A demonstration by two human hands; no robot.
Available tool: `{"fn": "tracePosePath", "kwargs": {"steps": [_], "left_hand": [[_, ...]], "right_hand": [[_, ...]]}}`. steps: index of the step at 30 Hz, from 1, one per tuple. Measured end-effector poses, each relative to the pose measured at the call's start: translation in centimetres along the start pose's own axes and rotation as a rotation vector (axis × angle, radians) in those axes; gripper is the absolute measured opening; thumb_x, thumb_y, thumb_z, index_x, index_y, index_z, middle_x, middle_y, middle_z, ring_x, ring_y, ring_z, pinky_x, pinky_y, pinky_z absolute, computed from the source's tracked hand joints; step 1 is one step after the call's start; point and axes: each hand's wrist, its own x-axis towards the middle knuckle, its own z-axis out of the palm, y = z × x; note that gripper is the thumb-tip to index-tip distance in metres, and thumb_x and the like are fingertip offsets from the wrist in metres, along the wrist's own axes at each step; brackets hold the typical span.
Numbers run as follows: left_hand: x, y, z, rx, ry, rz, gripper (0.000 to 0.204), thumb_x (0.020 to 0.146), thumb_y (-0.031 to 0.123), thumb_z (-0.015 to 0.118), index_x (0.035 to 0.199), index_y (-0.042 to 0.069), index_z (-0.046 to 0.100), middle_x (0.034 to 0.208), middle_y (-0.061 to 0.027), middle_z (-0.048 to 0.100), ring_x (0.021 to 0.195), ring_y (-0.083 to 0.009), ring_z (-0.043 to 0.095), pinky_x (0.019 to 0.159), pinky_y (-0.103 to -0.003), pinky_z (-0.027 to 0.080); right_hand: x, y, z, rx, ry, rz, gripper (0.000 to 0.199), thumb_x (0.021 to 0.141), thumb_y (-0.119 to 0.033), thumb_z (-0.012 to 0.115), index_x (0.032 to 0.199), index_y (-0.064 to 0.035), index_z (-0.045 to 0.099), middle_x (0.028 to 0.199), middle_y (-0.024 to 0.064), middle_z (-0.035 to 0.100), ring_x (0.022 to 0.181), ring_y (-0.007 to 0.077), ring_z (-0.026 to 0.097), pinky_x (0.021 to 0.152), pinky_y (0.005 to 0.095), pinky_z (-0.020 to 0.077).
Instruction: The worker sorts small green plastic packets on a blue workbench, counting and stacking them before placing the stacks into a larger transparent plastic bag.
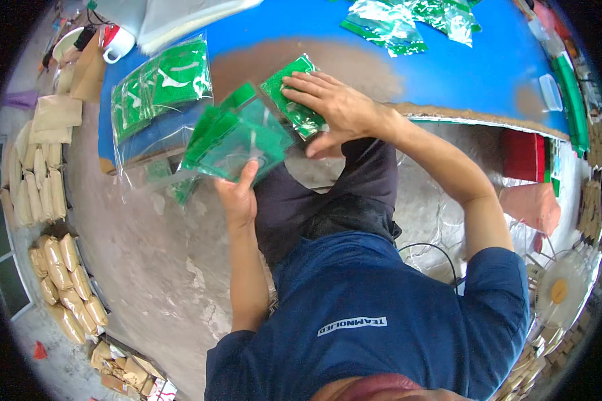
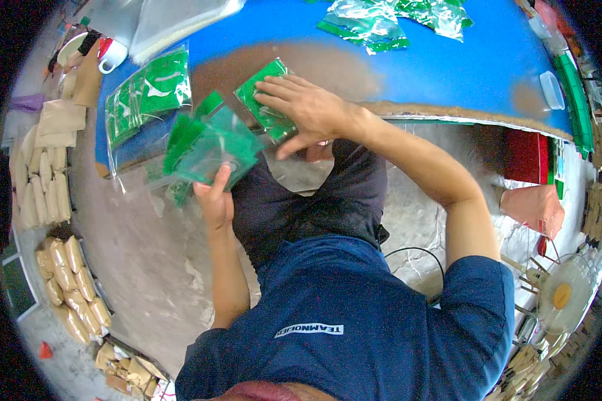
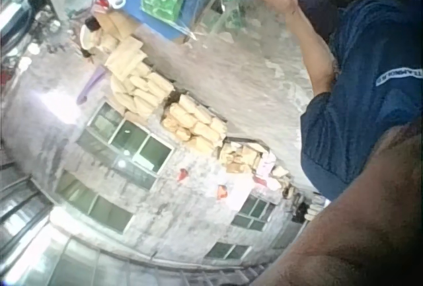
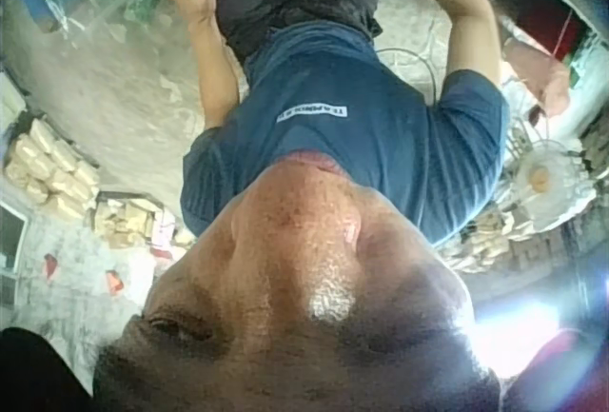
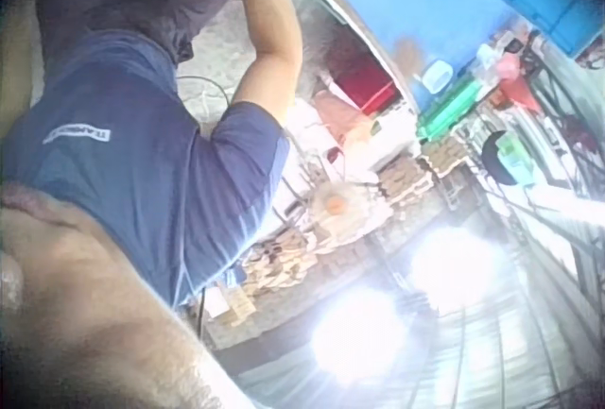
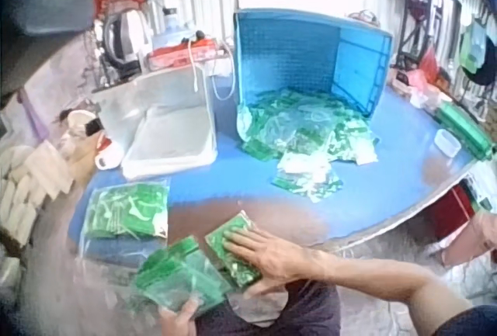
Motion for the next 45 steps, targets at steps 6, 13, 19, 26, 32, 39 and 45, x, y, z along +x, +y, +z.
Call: {"fn": "tracePosePath", "kwargs": {"steps": [6,13,19,26,32,39,45], "left_hand": [[0.1,3.0,-2.4,0.251,-0.442,0.257,0.043,0.084,0.003,0.069,0.126,0.001,0.061,0.148,-0.0199,0.044,0.137,-0.0330,0.042,0.116,-0.046,0.029],[1.6,4.6,3.5,0.456,-0.403,0.079,0.036,0.080,-0.004,0.075,0.114,-0.001,0.064,0.115,-0.0109,0.067,0.105,-0.0218,0.064,0.098,-0.037,0.048],[-1.4,-1.6,2.1,-0.454,-0.189,-0.370,0.057,0.086,0.002,0.069,0.137,0.000,0.046,0.134,-0.0120,0.056,0.126,-0.0287,0.053,0.112,-0.045,0.038],[-1.5,-0.8,5.4,-0.864,-0.157,-0.584,0.053,0.092,0.010,0.066,0.139,0.001,0.045,0.138,-0.0167,0.054,0.134,-0.0347,0.046,0.116,-0.054,0.034],[-0.4,-1.6,5.7,-0.628,0.138,-0.537,0.046,0.095,0.007,0.061,0.139,0.004,0.045,0.137,-0.0133,0.055,0.131,-0.0289,0.050,0.111,-0.054,0.040],[-1.4,-1.3,2.2,-0.461,-0.119,-0.447,0.051,0.095,0.006,0.060,0.142,0.004,0.042,0.137,-0.0109,0.054,0.128,-0.0294,0.052,0.106,-0.049,0.045],[0.1,-0.2,3.7,-0.306,-0.091,-0.417,0.057,0.092,0.001,0.060,0.144,0.004,0.038,0.138,-0.0117,0.052,0.127,-0.0281,0.052,0.107,-0.046,0.043]], "right_hand": [[0.0,-2.9,-2.3,0.568,0.009,0.432,0.042,0.081,-0.006,0.065,0.123,-0.0015,0.062,0.109,0.0164,0.070,0.103,0.0270,0.067,0.087,0.0378,0.0526],[3.1,2.1,-5.0,0.762,0.041,0.481,0.055,0.098,-0.052,0.050,0.112,-0.0021,0.068,0.082,0.0131,0.070,0.082,0.0282,0.067,0.082,0.0410,0.0531],[-1.0,13.8,-2.0,-0.452,-0.114,0.574,0.063,0.096,-0.057,0.046,0.124,-0.0032,0.062,0.132,0.0241,0.055,0.134,0.0383,0.042,0.109,0.0589,0.0329],[1.1,3.2,1.4,-0.044,-0.008,0.426,0.038,0.088,-0.038,0.061,0.095,-0.0011,0.068,0.100,0.0203,0.062,0.100,0.0372,0.061,0.089,0.0494,0.0485],[2.0,5.0,-1.6,-0.007,0.242,0.819,0.034,0.093,-0.031,0.058,0.112,-0.0036,0.065,0.103,0.0229,0.064,0.086,0.0400,0.065,0.076,0.0481,0.0526],[-2.2,4.1,-1.9,-0.112,0.131,0.526,0.040,0.093,-0.040,0.060,0.105,-0.0014,0.061,0.102,0.0213,0.060,0.095,0.0420,0.060,0.081,0.0479,0.0497],[1.2,1.7,-2.6,0.588,-0.191,0.293,0.036,0.099,-0.036,0.053,0.090,-0.0016,0.059,0.084,0.0243,0.060,0.082,0.0434,0.060,0.074,0.0478,0.0495]]}}
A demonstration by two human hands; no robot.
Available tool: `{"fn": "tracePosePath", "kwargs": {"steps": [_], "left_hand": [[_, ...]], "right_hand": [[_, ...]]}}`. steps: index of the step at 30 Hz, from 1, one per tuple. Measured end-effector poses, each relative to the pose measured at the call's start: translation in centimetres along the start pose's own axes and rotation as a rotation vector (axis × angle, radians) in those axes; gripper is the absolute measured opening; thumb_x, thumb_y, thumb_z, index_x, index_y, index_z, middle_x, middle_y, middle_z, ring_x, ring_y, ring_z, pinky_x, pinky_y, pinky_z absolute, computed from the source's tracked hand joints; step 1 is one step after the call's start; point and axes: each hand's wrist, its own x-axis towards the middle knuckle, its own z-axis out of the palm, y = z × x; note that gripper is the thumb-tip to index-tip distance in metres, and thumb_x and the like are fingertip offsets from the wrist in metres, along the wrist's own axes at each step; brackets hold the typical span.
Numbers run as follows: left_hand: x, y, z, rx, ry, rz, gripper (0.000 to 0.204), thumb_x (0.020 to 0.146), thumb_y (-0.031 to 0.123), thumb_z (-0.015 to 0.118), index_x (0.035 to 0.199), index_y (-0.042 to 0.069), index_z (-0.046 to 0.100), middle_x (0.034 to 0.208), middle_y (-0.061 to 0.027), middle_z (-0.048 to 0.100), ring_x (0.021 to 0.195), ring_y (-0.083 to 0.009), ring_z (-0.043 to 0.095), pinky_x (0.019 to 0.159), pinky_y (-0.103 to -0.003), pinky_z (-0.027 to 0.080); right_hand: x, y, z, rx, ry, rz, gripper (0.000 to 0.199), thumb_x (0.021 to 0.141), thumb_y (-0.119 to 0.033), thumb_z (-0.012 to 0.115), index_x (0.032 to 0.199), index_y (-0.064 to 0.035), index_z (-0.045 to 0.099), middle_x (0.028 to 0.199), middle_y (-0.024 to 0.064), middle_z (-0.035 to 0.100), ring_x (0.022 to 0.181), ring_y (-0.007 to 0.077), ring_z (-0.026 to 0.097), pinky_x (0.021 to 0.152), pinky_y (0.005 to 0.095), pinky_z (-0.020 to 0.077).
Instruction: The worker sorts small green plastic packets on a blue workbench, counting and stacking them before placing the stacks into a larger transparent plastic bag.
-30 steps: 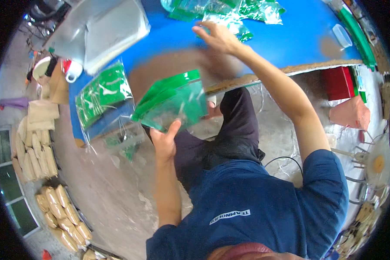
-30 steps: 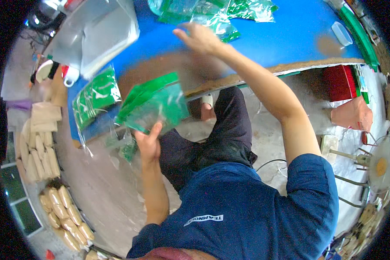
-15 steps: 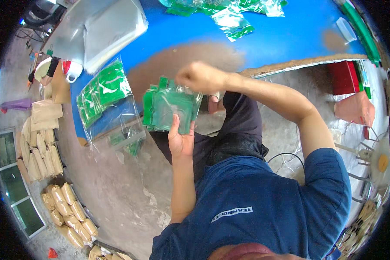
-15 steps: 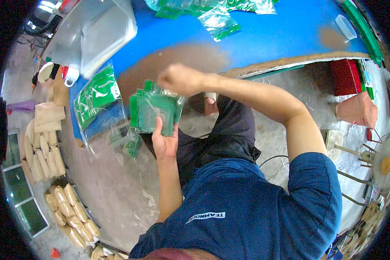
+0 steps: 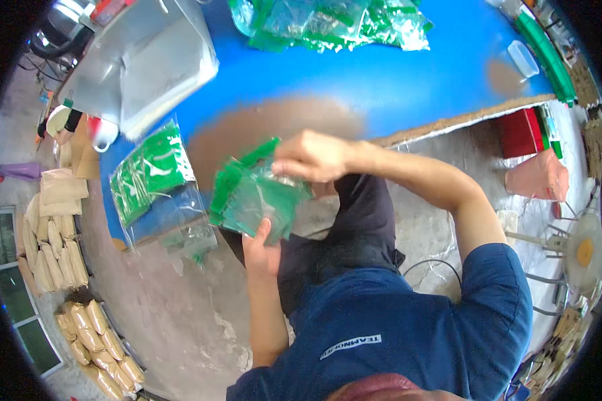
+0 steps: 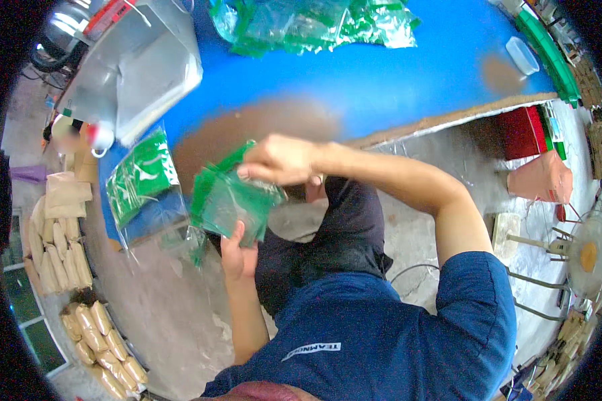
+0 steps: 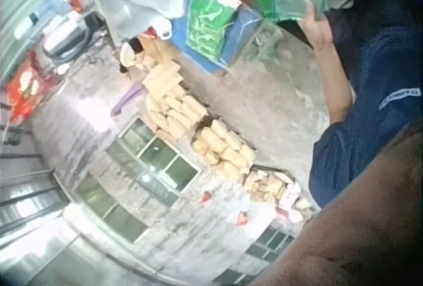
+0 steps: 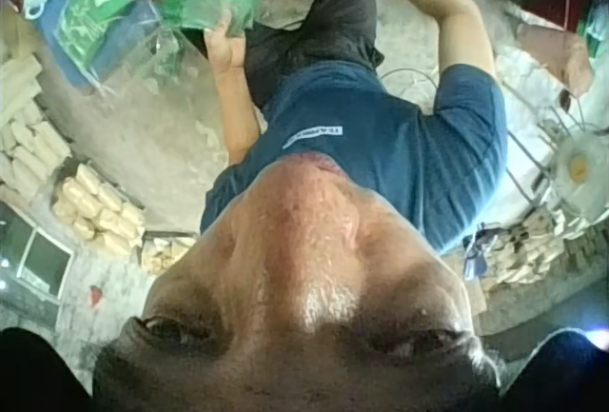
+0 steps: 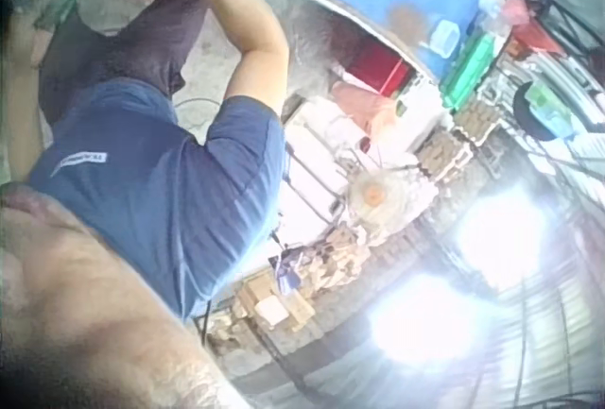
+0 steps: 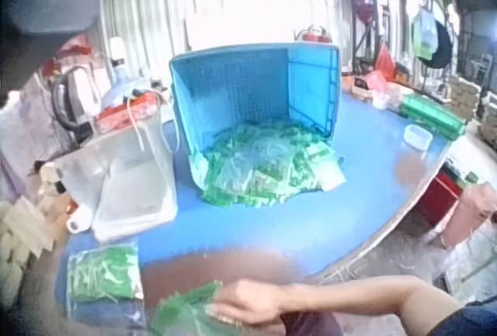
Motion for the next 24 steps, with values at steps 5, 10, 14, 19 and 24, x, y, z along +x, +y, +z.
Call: {"fn": "tracePosePath", "kwargs": {"steps": [5,10,14,19,24], "left_hand": [[-1.2,-0.4,-0.1,-0.046,0.074,-0.026,0.067,0.086,0.000,0.067,0.145,0.004,0.036,0.141,-0.0109,0.050,0.132,-0.0304,0.047,0.112,-0.049,0.036],[-2.2,-1.2,-2.0,-0.133,0.067,-0.085,0.069,0.082,0.004,0.070,0.143,0.004,0.039,0.139,-0.0103,0.052,0.131,-0.0313,0.048,0.112,-0.051,0.035],[-2.4,-1.4,-2.9,-0.195,0.018,-0.127,0.074,0.076,0.002,0.074,0.143,0.005,0.040,0.134,-0.0088,0.054,0.126,-0.0280,0.051,0.110,-0.047,0.038],[-1.6,-1.4,-2.6,-0.121,0.063,-0.084,0.074,0.078,0.002,0.073,0.143,0.004,0.039,0.138,-0.0105,0.052,0.130,-0.0297,0.049,0.111,-0.048,0.038],[-1.8,-1.0,-1.5,-0.136,-0.023,-0.048,0.064,0.085,0.002,0.065,0.143,0.003,0.039,0.139,-0.0099,0.051,0.131,-0.0274,0.048,0.113,-0.043,0.035]], "right_hand": [[9.0,14.0,-15.2,-0.630,0.667,0.098,0.068,0.087,-0.064,0.059,0.132,-0.0124,0.058,0.131,0.0216,0.056,0.118,0.0427,0.054,0.098,0.0526,0.0458],[9.5,20.5,-24.0,-1.082,0.588,0.773,0.113,0.065,-0.093,0.050,0.153,-0.0234,0.036,0.155,0.0202,0.030,0.142,0.0466,0.023,0.109,0.0707,0.0149],[7.8,21.8,-19.3,-1.069,0.638,0.823,0.115,0.062,-0.092,0.053,0.153,-0.0231,0.036,0.158,0.0221,0.024,0.146,0.0480,0.014,0.112,0.0702,0.0086],[4.2,18.4,-10.9,-0.956,0.822,0.619,0.104,0.071,-0.084,0.056,0.152,-0.0217,0.037,0.158,0.0265,0.022,0.146,0.0516,0.012,0.112,0.0713,0.0101],[1.8,12.7,-6.6,-0.733,0.663,0.789,0.104,0.074,-0.083,0.055,0.152,-0.0180,0.036,0.158,0.0273,0.021,0.145,0.0512,0.014,0.112,0.0704,0.0106]]}}
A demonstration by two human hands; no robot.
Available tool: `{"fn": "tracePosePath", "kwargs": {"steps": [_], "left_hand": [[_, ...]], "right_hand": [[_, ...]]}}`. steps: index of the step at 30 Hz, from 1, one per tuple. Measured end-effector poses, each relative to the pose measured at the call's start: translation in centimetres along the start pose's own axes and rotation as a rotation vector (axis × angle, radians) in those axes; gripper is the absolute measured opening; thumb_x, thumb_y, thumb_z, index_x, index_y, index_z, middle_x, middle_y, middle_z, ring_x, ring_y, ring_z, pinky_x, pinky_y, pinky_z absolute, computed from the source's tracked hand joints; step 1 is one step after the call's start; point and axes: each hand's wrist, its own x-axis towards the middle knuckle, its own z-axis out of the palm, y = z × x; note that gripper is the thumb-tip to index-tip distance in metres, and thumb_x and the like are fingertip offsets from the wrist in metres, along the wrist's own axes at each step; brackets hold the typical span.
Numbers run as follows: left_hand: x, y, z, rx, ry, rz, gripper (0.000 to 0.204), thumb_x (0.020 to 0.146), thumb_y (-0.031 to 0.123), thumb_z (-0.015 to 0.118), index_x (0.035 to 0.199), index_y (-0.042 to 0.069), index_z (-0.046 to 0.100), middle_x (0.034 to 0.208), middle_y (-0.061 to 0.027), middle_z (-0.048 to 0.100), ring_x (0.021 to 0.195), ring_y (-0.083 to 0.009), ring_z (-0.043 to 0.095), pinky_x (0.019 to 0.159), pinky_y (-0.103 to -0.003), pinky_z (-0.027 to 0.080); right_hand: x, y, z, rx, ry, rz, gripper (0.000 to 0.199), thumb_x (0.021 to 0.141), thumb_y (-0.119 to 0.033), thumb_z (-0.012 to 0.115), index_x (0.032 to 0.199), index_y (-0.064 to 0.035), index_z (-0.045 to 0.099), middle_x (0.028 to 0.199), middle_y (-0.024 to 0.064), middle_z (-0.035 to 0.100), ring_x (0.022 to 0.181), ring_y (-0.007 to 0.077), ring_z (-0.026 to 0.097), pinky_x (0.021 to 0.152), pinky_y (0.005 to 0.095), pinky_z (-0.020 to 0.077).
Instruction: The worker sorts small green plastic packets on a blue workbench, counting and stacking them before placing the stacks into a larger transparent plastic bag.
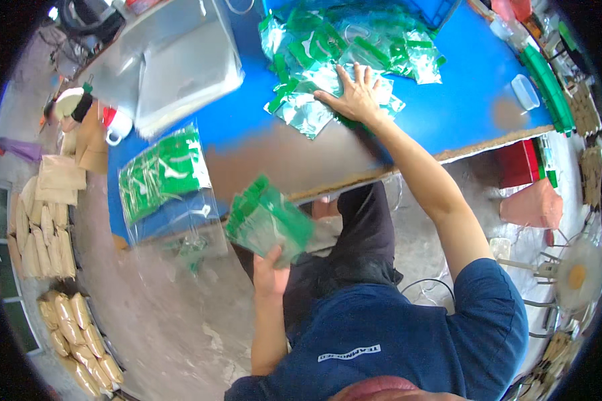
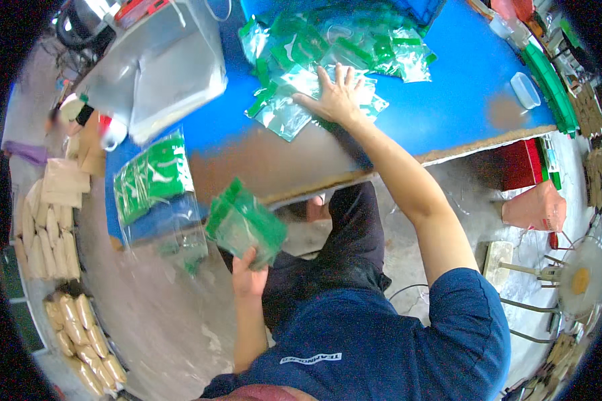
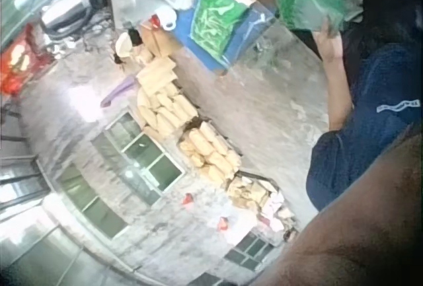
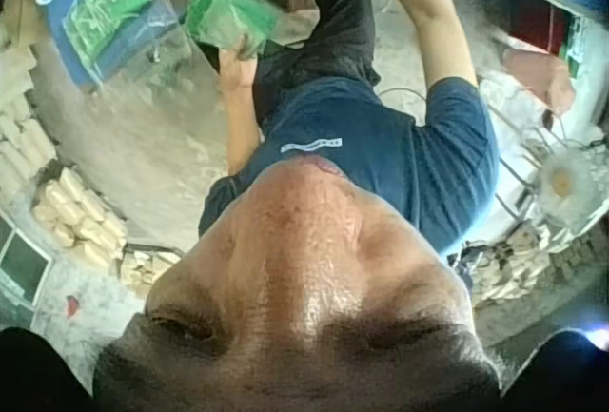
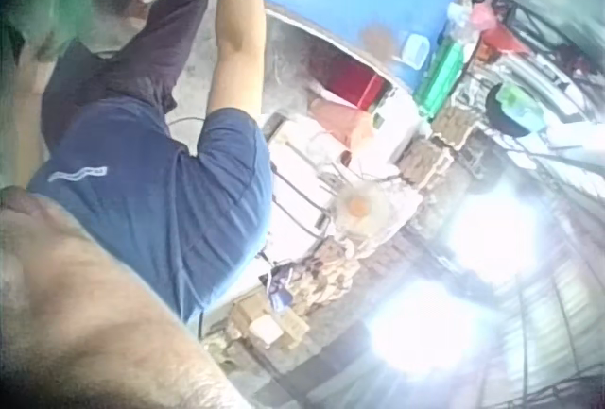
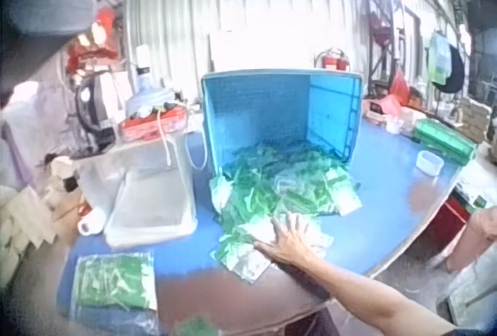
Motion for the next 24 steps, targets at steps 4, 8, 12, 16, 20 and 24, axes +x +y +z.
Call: {"fn": "tracePosePath", "kwargs": {"steps": [4,8,12,16,20,24], "left_hand": [[-0.8,0.1,-0.5,-0.065,0.012,-0.045,0.059,0.086,0.001,0.065,0.141,0.003,0.042,0.136,-0.0075,0.053,0.128,-0.0239,0.050,0.111,-0.041,0.038],[-0.3,-0.5,-1.5,-0.252,-0.149,-0.014,0.058,0.087,0.003,0.067,0.140,0.004,0.044,0.135,-0.0068,0.054,0.128,-0.0244,0.050,0.112,-0.042,0.038],[0.7,-1.0,0.6,-0.279,-0.027,0.009,0.054,0.091,0.003,0.064,0.141,0.005,0.044,0.135,-0.0083,0.055,0.127,-0.0254,0.052,0.110,-0.043,0.040],[1.3,-1.3,-0.3,-0.256,0.015,0.045,0.051,0.095,0.009,0.060,0.142,0.002,0.041,0.141,-0.0138,0.052,0.130,-0.0311,0.050,0.113,-0.053,0.038],[1.3,-1.7,-0.8,-0.222,-0.058,-0.026,0.053,0.091,0.003,0.062,0.141,0.004,0.044,0.136,-0.0098,0.055,0.127,-0.0272,0.053,0.111,-0.044,0.041],[0.0,-1.9,-3.7,-0.277,-0.069,0.016,0.057,0.087,0.000,0.063,0.141,0.004,0.044,0.136,-0.0089,0.055,0.128,-0.0276,0.052,0.112,-0.045,0.040]], "right_hand": [[-4.4,-2.2,-3.0,0.095,0.171,-0.264,0.075,0.091,-0.060,0.055,0.148,-0.0126,0.040,0.155,0.0247,0.029,0.146,0.0473,0.017,0.114,0.0658,0.0133],[-11.8,-5.0,-4.7,0.008,-0.079,-0.680,0.050,0.095,-0.037,0.056,0.132,-0.0036,0.056,0.147,0.0204,0.042,0.143,0.0412,0.028,0.116,0.0586,0.0210],[-16.8,-7.3,-6.1,0.255,-0.310,-0.922,0.040,0.088,-0.021,0.063,0.125,-0.0051,0.059,0.133,0.0175,0.055,0.127,0.0358,0.050,0.106,0.0454,0.0403],[-10.2,-7.0,-4.3,0.420,-0.095,-0.694,0.038,0.091,-0.028,0.061,0.120,-0.0042,0.061,0.128,0.0195,0.057,0.121,0.0377,0.052,0.101,0.0472,0.0425],[-5.1,-3.3,-0.9,-0.128,0.110,-0.574,0.057,0.094,-0.053,0.052,0.120,-0.0031,0.061,0.124,0.0241,0.057,0.126,0.0439,0.046,0.105,0.0623,0.0324],[-10.5,-9.0,-3.5,0.144,-0.117,-0.839,0.058,0.093,-0.055,0.053,0.113,-0.0021,0.065,0.116,0.0216,0.057,0.119,0.0383,0.049,0.105,0.0569,0.0338]]}}
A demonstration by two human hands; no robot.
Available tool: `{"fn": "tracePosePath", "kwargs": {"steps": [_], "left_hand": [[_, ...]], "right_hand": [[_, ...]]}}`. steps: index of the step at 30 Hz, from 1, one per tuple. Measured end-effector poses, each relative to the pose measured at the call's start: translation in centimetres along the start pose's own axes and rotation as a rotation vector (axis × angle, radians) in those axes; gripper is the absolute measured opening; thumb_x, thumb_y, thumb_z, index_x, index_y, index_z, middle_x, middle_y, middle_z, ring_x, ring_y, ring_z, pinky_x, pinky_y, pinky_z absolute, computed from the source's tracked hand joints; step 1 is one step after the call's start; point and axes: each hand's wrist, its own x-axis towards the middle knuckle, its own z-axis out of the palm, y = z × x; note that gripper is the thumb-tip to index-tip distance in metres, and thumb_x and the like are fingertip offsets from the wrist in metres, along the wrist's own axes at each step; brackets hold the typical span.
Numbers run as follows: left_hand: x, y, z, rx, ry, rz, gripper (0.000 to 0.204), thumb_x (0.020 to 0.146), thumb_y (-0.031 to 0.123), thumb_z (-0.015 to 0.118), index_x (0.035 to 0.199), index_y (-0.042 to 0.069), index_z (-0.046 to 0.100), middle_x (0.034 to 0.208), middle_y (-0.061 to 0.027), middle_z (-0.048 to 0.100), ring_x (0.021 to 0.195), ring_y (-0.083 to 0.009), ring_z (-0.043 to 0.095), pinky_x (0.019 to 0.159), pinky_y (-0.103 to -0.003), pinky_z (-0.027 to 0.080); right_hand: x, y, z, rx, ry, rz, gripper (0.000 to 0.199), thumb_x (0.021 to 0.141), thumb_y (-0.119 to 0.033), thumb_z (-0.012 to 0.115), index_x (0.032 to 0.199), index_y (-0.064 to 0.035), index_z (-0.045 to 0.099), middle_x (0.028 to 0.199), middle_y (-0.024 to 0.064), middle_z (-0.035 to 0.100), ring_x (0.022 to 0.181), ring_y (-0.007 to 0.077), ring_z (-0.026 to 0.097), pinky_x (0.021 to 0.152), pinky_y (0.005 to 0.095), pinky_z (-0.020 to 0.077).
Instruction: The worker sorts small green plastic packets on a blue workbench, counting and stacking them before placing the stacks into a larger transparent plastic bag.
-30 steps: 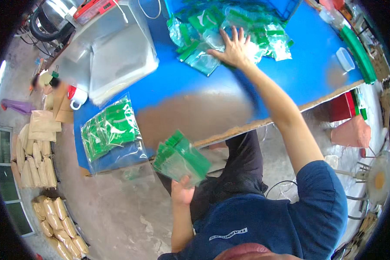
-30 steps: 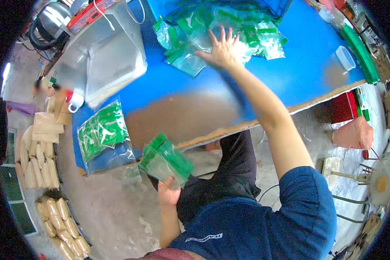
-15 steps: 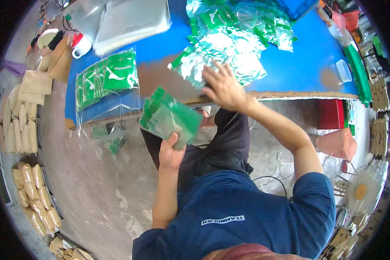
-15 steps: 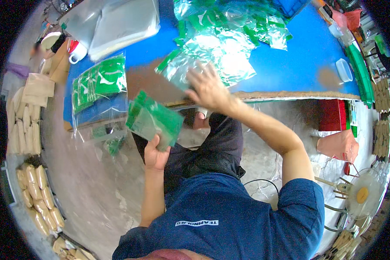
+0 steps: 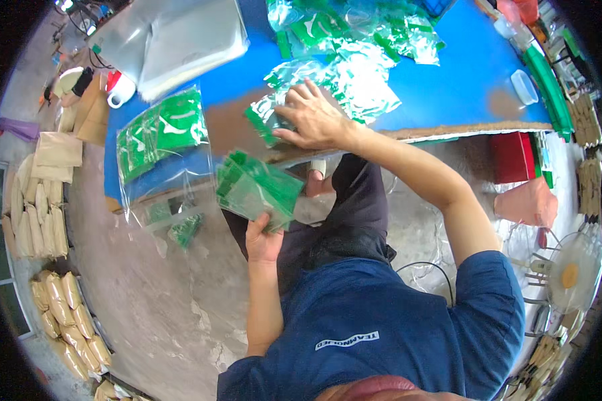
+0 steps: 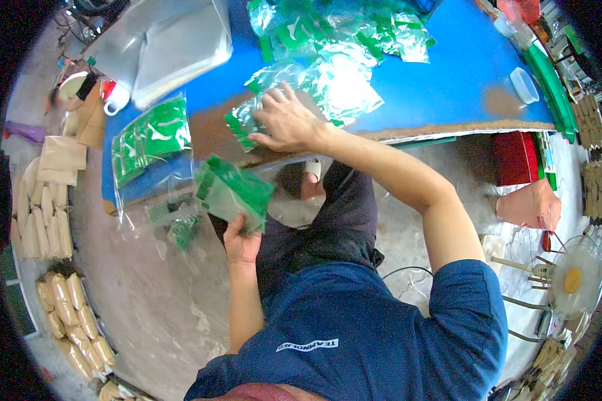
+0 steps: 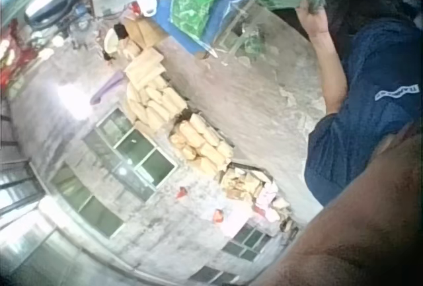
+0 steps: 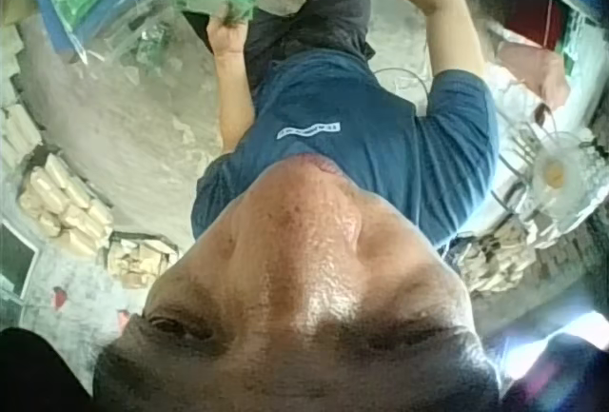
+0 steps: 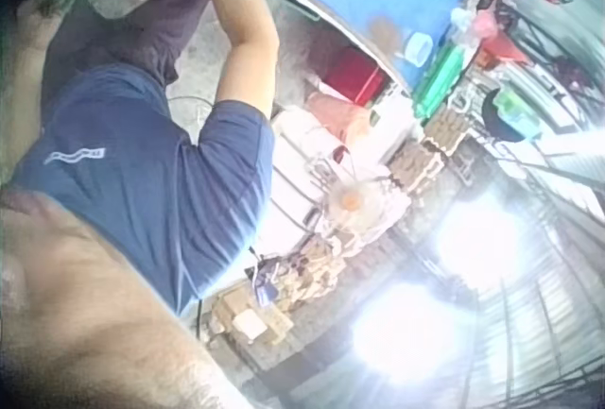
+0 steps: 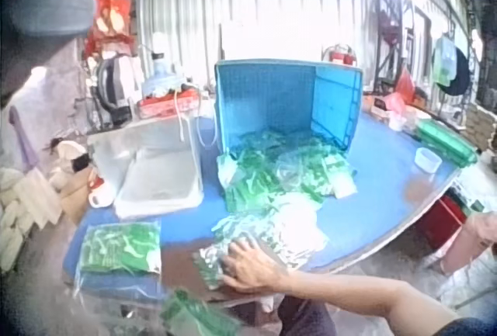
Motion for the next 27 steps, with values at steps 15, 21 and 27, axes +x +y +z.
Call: {"fn": "tracePosePath", "kwargs": {"steps": [15,21,27], "left_hand": [[1.3,-0.4,3.1,-0.194,0.094,0.009,0.048,0.093,0.006,0.063,0.138,0.004,0.047,0.135,-0.0104,0.057,0.129,-0.0274,0.051,0.114,-0.047,0.038],[1.1,-0.5,4.3,-0.319,-0.036,-0.058,0.054,0.092,0.004,0.063,0.142,0.006,0.042,0.142,-0.0137,0.051,0.134,-0.0334,0.046,0.115,-0.059,0.032],[0.8,-0.5,3.8,0.003,0.060,0.082,0.056,0.092,0.005,0.062,0.144,0.007,0.040,0.143,-0.0114,0.049,0.133,-0.0315,0.046,0.112,-0.057,0.036]], "right_hand": [[-0.2,4.7,1.0,-0.075,0.047,0.009,0.041,0.093,-0.024,0.050,0.129,-0.0049,0.059,0.133,0.0202,0.053,0.130,0.0422,0.042,0.108,0.0561,0.0331],[-2.4,-1.4,-0.8,0.224,-0.054,-0.004,0.043,0.090,-0.022,0.049,0.129,-0.0067,0.060,0.113,0.0175,0.054,0.108,0.0351,0.050,0.100,0.0468,0.0384],[-3.3,-4.1,-0.3,0.175,0.039,0.057,0.038,0.086,-0.021,0.053,0.120,-0.0080,0.064,0.105,0.0167,0.055,0.099,0.0341,0.054,0.088,0.0468,0.0440]]}}
